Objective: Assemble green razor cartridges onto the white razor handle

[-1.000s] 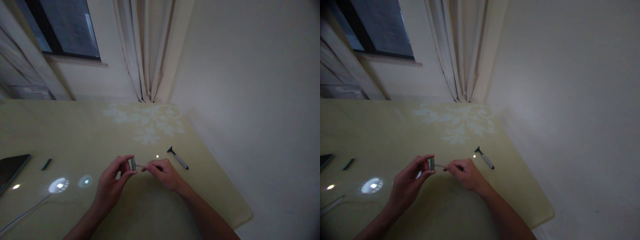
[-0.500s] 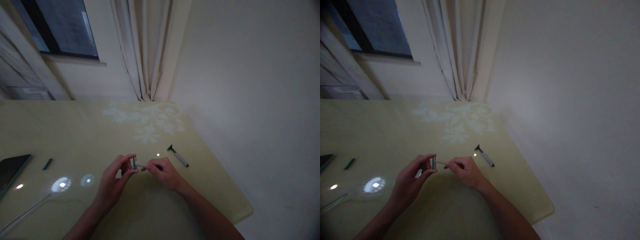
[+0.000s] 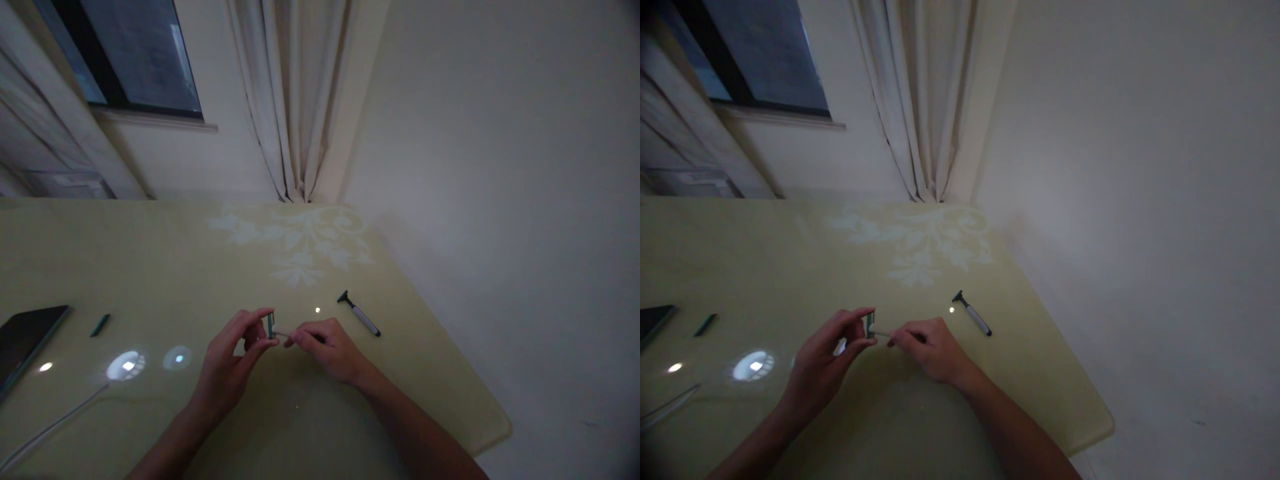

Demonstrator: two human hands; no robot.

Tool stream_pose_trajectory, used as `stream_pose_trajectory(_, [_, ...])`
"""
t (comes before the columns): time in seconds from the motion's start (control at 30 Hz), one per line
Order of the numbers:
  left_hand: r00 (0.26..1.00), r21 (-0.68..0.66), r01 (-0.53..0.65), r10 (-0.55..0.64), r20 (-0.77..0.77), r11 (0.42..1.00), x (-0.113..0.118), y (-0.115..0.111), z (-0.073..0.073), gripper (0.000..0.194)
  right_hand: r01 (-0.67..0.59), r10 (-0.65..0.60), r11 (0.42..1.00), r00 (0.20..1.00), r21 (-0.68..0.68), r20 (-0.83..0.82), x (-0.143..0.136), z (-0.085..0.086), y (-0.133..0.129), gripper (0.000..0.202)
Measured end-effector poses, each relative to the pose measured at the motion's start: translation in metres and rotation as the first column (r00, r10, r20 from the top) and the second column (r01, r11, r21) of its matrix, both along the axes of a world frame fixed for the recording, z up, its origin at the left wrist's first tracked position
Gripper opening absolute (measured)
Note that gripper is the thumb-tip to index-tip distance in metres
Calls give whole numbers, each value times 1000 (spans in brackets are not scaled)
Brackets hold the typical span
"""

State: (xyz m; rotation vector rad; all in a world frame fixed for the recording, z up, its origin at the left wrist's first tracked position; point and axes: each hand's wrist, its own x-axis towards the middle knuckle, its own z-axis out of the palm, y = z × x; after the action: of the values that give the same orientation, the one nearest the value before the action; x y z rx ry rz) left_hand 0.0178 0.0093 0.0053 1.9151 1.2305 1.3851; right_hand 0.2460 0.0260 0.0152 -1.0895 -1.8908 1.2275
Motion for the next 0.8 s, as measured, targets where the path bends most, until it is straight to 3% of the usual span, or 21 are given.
stream_pose_trajectory(0.13, [1000, -12, 12, -12, -8, 1000, 0, -1, -1, 31, 93, -93, 996, 996, 7, -6, 1, 0, 2, 52])
stream_pose_trajectory(0.3, [1000, -3, 13, -13, 24, 1000, 1, -1, 0, 32, 5, -6, 1000, 1000, -30, -23, 0, -1, 2, 52])
stream_pose_trajectory(0.47, [1000, -29, 18, -18, 4, 999, 3, -2, 1, 30, 160, -161, 987, 986, 11, 34, 0, -4, 4, 53])
stream_pose_trajectory(0.67, [1000, -31, 5, -5, 7, 1000, 6, -5, 0, 29, 11, -11, 1000, 999, 14, -36, -2, 0, -1, 54])
stream_pose_trajectory(0.8, [999, -26, 30, -29, 14, 999, 7, -5, -1, 30, 146, -146, 989, 989, 25, -21, 2, -1, 4, 55])
